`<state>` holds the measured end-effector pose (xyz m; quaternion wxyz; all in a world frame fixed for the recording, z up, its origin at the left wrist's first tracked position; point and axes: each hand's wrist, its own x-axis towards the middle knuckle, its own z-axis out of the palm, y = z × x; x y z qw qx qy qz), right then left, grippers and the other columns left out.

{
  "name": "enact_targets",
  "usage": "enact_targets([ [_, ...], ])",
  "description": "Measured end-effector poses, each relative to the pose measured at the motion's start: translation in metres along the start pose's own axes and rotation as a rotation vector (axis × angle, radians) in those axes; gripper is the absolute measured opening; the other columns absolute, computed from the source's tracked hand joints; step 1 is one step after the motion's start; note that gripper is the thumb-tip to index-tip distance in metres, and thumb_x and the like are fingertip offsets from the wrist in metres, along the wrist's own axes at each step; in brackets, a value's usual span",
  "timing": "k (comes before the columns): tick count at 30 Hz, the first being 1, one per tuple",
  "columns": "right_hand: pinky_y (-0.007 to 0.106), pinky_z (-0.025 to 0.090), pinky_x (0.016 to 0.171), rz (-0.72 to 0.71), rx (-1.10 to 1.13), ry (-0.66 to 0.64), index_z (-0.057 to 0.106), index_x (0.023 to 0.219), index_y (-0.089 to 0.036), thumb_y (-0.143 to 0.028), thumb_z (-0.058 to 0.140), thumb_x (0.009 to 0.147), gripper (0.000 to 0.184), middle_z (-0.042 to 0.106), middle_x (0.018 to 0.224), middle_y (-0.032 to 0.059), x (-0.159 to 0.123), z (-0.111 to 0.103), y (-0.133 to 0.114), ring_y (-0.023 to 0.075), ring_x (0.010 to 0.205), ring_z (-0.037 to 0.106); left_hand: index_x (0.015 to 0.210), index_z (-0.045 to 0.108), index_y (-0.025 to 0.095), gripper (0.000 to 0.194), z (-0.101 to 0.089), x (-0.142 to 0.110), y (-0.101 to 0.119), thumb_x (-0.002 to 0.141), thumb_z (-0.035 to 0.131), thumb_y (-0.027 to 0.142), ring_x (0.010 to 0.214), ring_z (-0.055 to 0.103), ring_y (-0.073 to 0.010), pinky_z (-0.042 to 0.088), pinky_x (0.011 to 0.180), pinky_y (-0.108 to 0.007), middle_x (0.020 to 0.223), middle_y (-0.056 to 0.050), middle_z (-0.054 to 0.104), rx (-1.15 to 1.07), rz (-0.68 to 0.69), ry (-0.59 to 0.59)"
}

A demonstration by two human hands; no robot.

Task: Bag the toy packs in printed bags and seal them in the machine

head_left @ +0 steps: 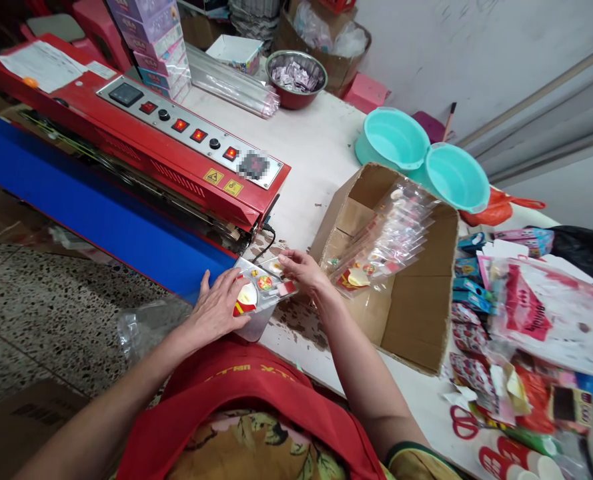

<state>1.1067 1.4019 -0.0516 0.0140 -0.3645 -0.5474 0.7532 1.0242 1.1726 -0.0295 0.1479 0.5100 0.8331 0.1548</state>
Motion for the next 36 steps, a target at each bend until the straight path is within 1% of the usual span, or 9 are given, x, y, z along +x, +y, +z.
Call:
enact_targets([
  [5,0.024,0.048,0.057,0.035,0.058,0.004,0.060,0.094,-0.019,-0.027,0.088,0.048,0.055,0.066,0.075,-0.0018,-0.001,-0.002,0.005,0.0122,0.062,0.060,0.129,0.044,0.021,0.062,-0.001,-0.001,0.000,0.073,0.067,0.034,0.136,0.036,-0.0335,0.010,0.112,-0.066,0.147,-0.017,0.040,-0.003,-0.001,-0.015],
  [10,0.025,0.047,0.056,-0.009,-0.177,0.182,0.058,0.090,-0.018,-0.019,0.078,0.059,0.037,0.060,0.067,-0.0039,0.007,0.005,0.012,0.0125,0.058,0.058,0.128,0.044,0.022,0.060,-0.004,0.000,0.000,0.074,0.066,0.035,0.135,0.038,-0.0329,0.010,0.112,-0.066,0.146,-0.016,0.042,-0.001,0.008,-0.021],
  [14,0.028,0.050,0.068,-0.203,-0.404,0.243,0.062,0.094,-0.020,-0.029,0.066,0.075,0.021,0.066,0.086,0.0006,0.003,0.010,0.014,0.0139,0.071,0.060,0.128,0.045,0.021,0.059,-0.004,0.000,0.002,0.075,0.065,0.035,0.133,0.040,-0.0330,0.010,0.112,-0.065,0.145,-0.016,0.043,0.015,-0.009,-0.002],
  [17,0.029,0.051,0.071,-0.231,-0.285,0.157,0.063,0.099,-0.019,-0.040,0.060,0.081,0.028,0.068,0.090,0.0022,-0.002,0.009,0.014,0.0148,0.075,0.061,0.127,0.046,0.020,0.058,-0.004,0.000,0.003,0.074,0.066,0.034,0.133,0.041,-0.0330,0.011,0.112,-0.065,0.145,-0.017,0.043,0.030,-0.032,-0.001],
  [21,0.027,0.051,0.065,-0.098,-0.080,0.081,0.062,0.101,-0.020,-0.037,0.077,0.063,0.045,0.068,0.087,0.0012,-0.007,0.007,0.014,0.0155,0.074,0.062,0.127,0.046,0.022,0.059,-0.003,-0.001,0.005,0.073,0.067,0.034,0.134,0.040,-0.0327,0.011,0.112,-0.065,0.146,-0.016,0.042,0.028,-0.041,0.001],
  [25,0.025,0.048,0.055,0.026,0.059,0.153,0.060,0.091,-0.019,-0.023,0.079,0.054,0.042,0.066,0.072,-0.0017,-0.003,0.012,0.017,0.0142,0.061,0.060,0.128,0.046,0.022,0.061,-0.001,-0.002,0.005,0.072,0.069,0.033,0.134,0.038,-0.0332,0.010,0.113,-0.064,0.146,-0.016,0.041,0.006,-0.039,-0.005],
  [30,0.024,0.047,0.055,-0.013,0.117,0.214,0.059,0.082,-0.017,-0.018,0.081,0.046,0.042,0.063,0.066,-0.0042,0.007,0.015,0.019,0.0115,0.058,0.058,0.142,0.034,0.026,0.071,-0.013,0.000,-0.008,0.080,0.065,0.041,0.136,0.035,-0.0317,0.018,0.112,-0.060,0.147,-0.013,0.039,-0.107,-0.021,-0.091],
  [32,0.024,0.048,0.058,-0.044,0.133,0.182,0.059,0.083,-0.018,-0.018,0.083,0.044,0.046,0.063,0.068,-0.0046,0.008,0.014,0.018,0.0109,0.059,0.058,0.144,0.034,0.031,0.063,-0.024,0.005,-0.019,0.086,0.058,0.041,0.135,0.035,-0.0298,0.027,0.110,-0.054,0.148,-0.009,0.037,-0.155,0.039,-0.173],
  [36,0.025,0.049,0.057,-0.047,0.101,0.150,0.060,0.083,-0.018,-0.020,0.085,0.044,0.047,0.061,0.067,-0.0049,0.009,0.011,0.017,0.0112,0.059,0.058,0.125,0.058,0.035,0.037,-0.041,0.019,-0.032,0.089,0.054,0.029,0.127,0.041,-0.0291,0.037,0.102,-0.046,0.144,-0.005,0.040,-0.084,0.153,-0.283],
])
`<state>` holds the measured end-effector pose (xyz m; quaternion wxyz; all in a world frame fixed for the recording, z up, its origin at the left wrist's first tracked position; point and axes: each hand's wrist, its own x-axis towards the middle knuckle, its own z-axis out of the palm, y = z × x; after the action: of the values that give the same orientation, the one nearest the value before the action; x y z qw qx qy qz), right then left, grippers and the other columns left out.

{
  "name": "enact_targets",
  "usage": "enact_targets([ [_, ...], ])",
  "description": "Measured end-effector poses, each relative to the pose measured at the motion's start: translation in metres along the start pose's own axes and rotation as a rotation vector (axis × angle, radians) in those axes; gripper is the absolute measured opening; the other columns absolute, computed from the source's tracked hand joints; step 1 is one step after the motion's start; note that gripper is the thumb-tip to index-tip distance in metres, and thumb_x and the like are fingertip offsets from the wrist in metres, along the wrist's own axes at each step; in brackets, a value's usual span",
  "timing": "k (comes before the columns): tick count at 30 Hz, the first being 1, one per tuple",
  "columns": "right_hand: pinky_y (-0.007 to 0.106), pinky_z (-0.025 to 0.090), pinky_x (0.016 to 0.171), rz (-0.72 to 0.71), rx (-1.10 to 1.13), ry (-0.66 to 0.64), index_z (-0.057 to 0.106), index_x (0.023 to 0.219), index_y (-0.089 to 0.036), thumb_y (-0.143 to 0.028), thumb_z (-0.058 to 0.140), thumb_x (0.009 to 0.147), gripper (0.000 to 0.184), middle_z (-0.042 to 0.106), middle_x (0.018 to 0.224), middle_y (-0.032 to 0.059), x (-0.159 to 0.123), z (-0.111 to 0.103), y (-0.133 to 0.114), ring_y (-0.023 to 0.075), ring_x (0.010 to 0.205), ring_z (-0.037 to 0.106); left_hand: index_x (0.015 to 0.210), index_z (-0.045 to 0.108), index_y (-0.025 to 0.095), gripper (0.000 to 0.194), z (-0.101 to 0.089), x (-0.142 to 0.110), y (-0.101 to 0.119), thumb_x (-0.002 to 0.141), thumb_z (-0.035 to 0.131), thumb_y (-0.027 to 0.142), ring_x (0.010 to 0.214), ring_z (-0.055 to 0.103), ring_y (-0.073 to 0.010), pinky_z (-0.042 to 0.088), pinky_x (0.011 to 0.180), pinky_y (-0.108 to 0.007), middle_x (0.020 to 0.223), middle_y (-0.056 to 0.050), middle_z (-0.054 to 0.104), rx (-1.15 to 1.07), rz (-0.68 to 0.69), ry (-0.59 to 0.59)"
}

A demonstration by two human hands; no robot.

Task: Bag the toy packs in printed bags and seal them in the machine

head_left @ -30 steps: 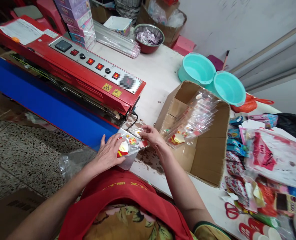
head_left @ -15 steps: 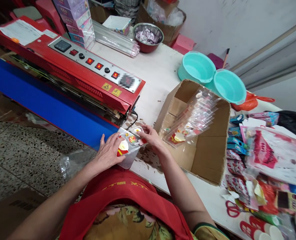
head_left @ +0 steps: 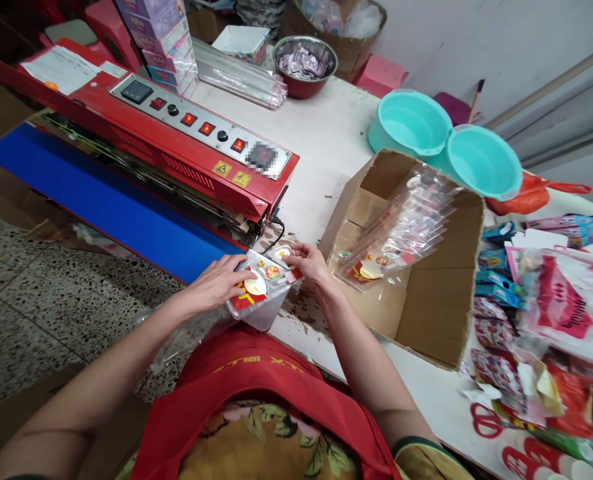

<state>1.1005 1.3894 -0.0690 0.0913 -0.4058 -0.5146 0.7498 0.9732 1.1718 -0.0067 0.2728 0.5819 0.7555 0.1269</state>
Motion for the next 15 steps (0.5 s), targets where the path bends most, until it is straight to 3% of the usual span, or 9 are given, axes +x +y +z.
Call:
enact_targets([
  [6,0.025,0.049,0.056,-0.009,-0.014,0.006,0.061,0.084,-0.018,-0.020,0.085,0.044,0.046,0.061,0.069,-0.0038,0.001,-0.002,0.001,0.0115,0.061,0.058,0.094,0.067,0.025,0.014,-0.013,0.016,-0.001,0.088,0.055,0.028,0.120,0.042,-0.0270,0.038,0.098,-0.042,0.138,-0.005,0.045,0.061,0.166,-0.034],
  [15,0.032,0.052,0.071,-0.110,-0.031,-0.082,0.063,0.092,-0.018,-0.033,0.087,0.047,0.054,0.067,0.084,0.0019,-0.006,0.001,0.006,0.0178,0.077,0.062,0.079,0.070,0.023,0.017,-0.006,0.021,0.000,0.088,0.056,0.023,0.116,0.043,-0.0241,0.039,0.097,-0.041,0.128,-0.004,0.052,0.007,0.246,0.146],
])
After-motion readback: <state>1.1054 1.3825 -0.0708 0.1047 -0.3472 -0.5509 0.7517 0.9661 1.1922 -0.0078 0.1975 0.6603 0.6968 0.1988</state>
